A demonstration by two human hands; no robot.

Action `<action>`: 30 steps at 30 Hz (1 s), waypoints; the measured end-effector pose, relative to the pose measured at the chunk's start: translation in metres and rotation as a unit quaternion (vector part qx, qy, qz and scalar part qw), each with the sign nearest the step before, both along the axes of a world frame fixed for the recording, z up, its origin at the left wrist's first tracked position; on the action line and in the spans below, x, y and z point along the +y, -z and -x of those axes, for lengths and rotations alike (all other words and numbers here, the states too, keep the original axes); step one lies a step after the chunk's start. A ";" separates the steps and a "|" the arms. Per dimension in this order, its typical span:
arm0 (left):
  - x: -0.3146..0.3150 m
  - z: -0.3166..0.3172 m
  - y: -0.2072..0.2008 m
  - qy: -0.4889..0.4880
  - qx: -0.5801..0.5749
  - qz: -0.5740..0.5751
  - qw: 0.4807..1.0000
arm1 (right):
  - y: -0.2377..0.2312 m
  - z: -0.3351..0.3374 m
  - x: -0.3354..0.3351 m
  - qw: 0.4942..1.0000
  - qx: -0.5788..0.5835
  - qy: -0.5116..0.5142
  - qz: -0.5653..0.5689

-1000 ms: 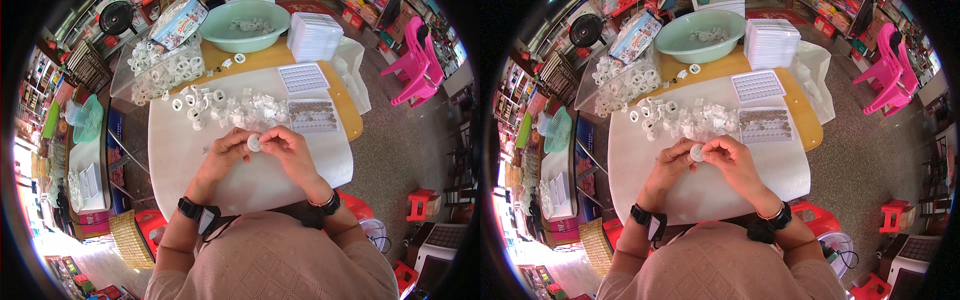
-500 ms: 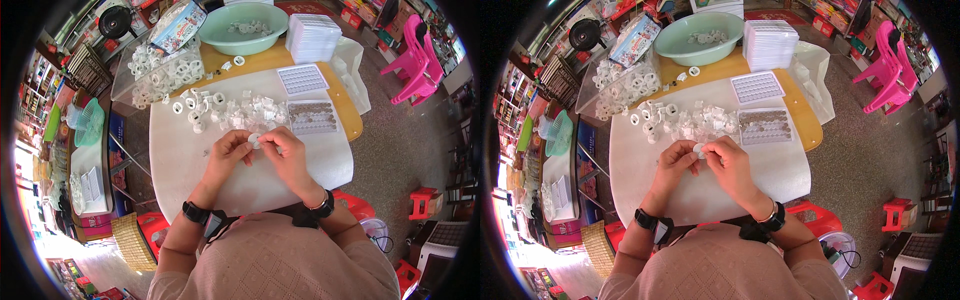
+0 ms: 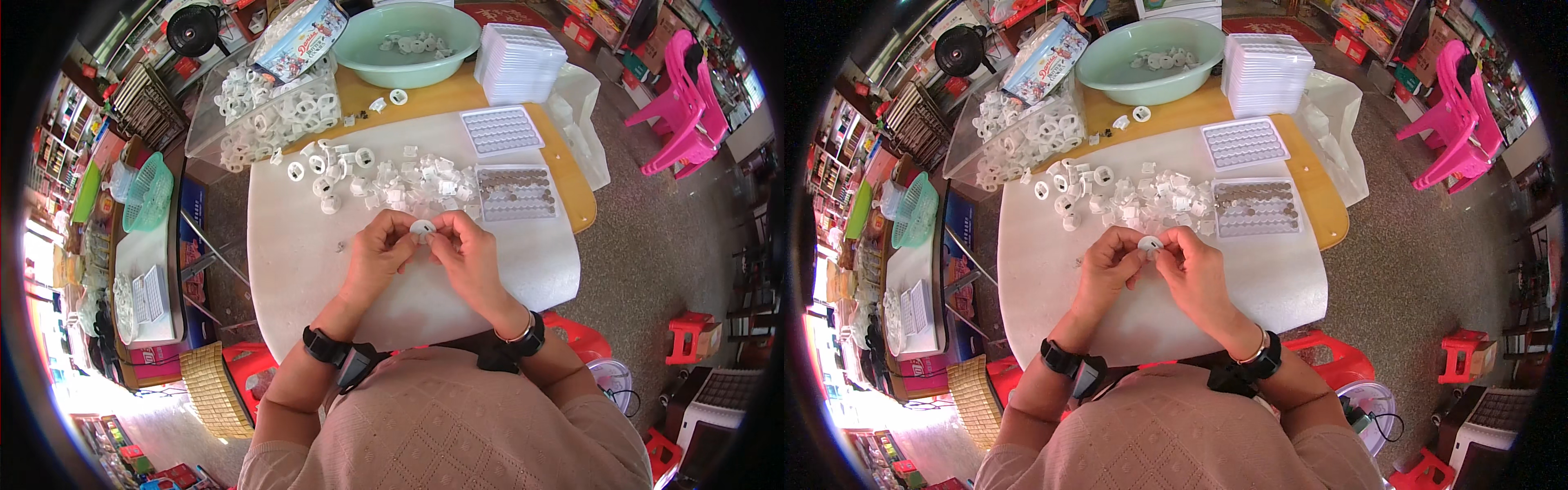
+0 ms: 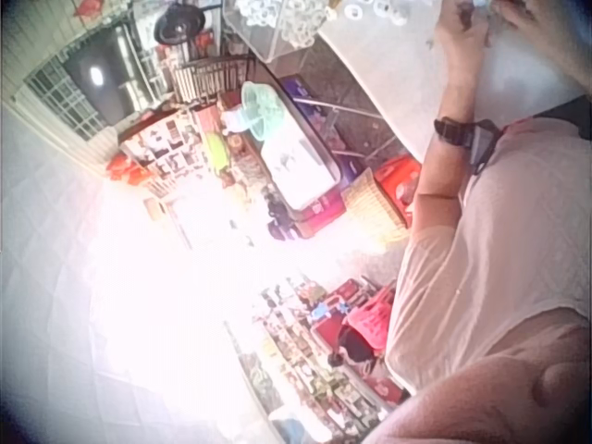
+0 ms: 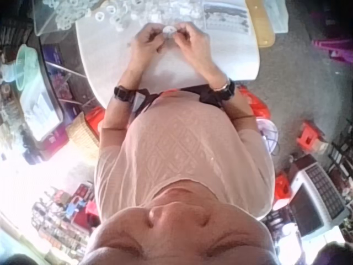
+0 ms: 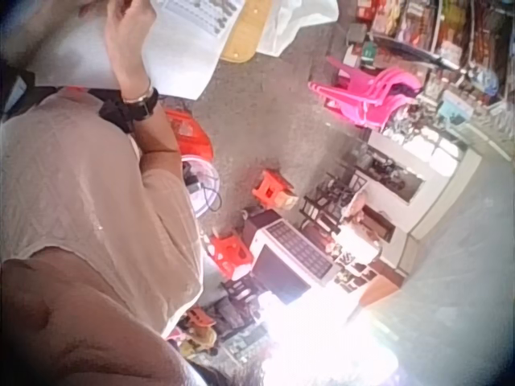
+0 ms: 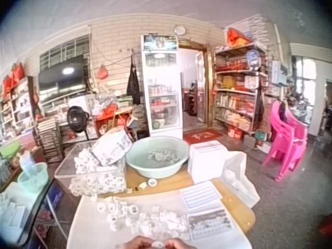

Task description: Assembling small white plastic components by inserting electronic parts into them.

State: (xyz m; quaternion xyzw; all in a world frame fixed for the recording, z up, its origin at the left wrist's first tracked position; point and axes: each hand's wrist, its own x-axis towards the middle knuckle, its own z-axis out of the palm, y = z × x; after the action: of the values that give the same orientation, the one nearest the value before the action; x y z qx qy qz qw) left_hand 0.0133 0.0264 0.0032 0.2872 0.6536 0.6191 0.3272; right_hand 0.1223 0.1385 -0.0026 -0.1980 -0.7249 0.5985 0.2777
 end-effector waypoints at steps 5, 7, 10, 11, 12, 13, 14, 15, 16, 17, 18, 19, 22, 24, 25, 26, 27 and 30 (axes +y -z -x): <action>0.001 0.000 0.000 0.001 0.019 0.010 1.000 | -0.003 0.001 0.000 1.000 -0.003 0.001 0.031; 0.003 -0.001 -0.001 0.004 0.021 0.010 1.000 | -0.002 0.002 0.001 0.998 0.001 -0.002 0.062; 0.004 0.000 -0.003 -0.002 0.034 0.009 0.999 | 0.002 0.004 0.001 0.996 0.010 0.000 0.088; 0.003 0.001 -0.003 0.005 0.021 0.003 1.000 | 0.002 0.003 0.001 0.998 0.007 0.000 0.056; 0.002 0.002 -0.003 0.012 0.010 -0.004 1.000 | 0.001 0.003 0.001 1.000 0.004 -0.001 0.023; 0.002 0.003 -0.001 0.008 0.014 -0.009 1.000 | 0.002 0.003 0.001 1.000 0.008 -0.005 0.018; 0.002 0.003 0.001 0.011 0.002 -0.016 1.000 | 0.003 0.002 0.001 1.000 0.007 -0.011 0.016; 0.001 0.003 0.002 0.014 -0.009 -0.023 1.000 | 0.002 0.000 0.001 1.000 0.006 -0.017 0.013; 0.000 0.003 0.001 0.010 -0.006 -0.030 0.999 | 0.000 -0.001 0.001 1.000 0.010 -0.021 0.007; -0.001 0.003 0.000 0.012 -0.008 -0.016 1.000 | -0.004 -0.003 0.001 0.999 -0.005 -0.030 0.025; -0.001 0.003 -0.002 0.017 -0.009 -0.004 1.000 | -0.009 -0.003 0.002 0.998 -0.020 -0.037 0.043; -0.002 0.003 -0.003 0.015 -0.006 -0.013 1.000 | -0.015 -0.005 0.005 0.999 -0.017 -0.039 0.033; -0.005 0.004 -0.004 0.029 -0.040 -0.021 0.999 | -0.036 -0.007 0.022 0.995 -0.056 -0.072 0.047; -0.007 0.006 -0.002 0.033 -0.070 -0.059 0.995 | -0.052 0.008 0.045 0.993 -0.084 -0.084 0.006; -0.007 0.006 -0.002 0.031 -0.071 -0.069 0.995 | -0.061 0.020 0.055 0.995 -0.063 -0.077 0.025; -0.007 0.005 -0.002 0.036 -0.057 -0.048 0.997 | -0.073 0.037 0.067 0.994 -0.067 -0.079 0.029; -0.008 0.004 -0.001 0.037 -0.044 -0.025 0.998 | -0.085 0.056 0.078 0.993 -0.072 -0.085 0.034; -0.006 0.005 0.004 0.067 0.037 -0.028 0.997 | -0.092 0.120 0.122 0.997 -0.031 -0.039 0.064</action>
State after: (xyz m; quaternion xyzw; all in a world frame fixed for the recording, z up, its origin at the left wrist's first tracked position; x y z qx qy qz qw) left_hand 0.0088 0.0203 -0.0007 0.3621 0.6271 0.6029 0.3349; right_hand 0.0021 0.2608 0.0896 -0.2052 -0.7007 0.6475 0.2184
